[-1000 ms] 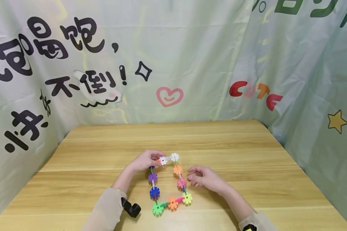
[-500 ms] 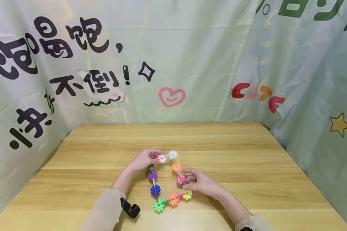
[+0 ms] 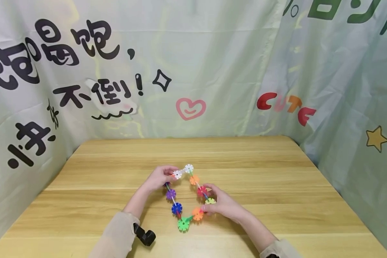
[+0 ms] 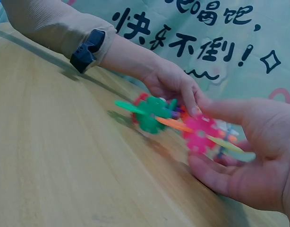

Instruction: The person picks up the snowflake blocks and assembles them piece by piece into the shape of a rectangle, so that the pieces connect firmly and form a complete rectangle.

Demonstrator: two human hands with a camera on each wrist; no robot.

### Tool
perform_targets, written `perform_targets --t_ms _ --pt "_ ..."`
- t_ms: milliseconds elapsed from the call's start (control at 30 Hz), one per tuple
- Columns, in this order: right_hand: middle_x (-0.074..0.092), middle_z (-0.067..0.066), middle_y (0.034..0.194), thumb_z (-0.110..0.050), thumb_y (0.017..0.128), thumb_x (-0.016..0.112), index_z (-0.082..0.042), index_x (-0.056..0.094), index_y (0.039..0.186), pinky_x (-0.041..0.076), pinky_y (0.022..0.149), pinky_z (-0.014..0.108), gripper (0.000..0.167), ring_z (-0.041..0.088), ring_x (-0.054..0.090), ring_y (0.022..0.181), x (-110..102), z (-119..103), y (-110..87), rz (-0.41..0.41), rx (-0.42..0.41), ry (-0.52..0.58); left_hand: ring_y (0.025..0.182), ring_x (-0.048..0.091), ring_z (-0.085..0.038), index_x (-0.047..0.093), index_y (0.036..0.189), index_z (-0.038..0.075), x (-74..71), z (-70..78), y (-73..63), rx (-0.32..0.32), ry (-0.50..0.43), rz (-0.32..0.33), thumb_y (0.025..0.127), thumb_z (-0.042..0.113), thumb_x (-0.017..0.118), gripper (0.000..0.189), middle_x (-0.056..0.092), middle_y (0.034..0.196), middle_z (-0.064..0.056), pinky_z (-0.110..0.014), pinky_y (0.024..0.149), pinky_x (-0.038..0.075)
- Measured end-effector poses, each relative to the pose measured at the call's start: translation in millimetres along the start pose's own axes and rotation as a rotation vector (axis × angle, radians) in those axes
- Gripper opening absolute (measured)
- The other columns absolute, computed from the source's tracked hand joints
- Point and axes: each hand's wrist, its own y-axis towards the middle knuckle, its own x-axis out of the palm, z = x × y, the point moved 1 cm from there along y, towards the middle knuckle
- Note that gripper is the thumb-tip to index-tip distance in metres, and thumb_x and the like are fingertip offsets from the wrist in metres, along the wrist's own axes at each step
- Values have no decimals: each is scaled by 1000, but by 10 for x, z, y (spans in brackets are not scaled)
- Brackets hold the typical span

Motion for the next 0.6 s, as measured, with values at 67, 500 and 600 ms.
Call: perform_targets --t_ms 67,500,600 --pt "39 30 126 -15 81 72 3 21 142 53 78 38 81 26 61 78 18 -11 14 60 17 -25 69 57 -17 61 114 -3 5 -14 2 -23 -13 33 77 -4 67 38 61 89 -10 -26 61 50" --pt "54 20 110 -9 78 71 7 38 133 49 78 31 66 22 57 88 -101 -37 151 443 83 -34 83 56 -21 55 117 -11 34 -27 -11 -124 -205 190 76 -7 66 43 58 96 -16 -30 73 53" --pt "57 22 106 -4 80 68 12 39 130 50 71 21 60 17 58 83 -145 -28 186 498 72 11 85 59 -27 50 121 -14 54 -5 -32 -127 -305 183 79 -8 62 45 57 99 -19 -35 75 54"
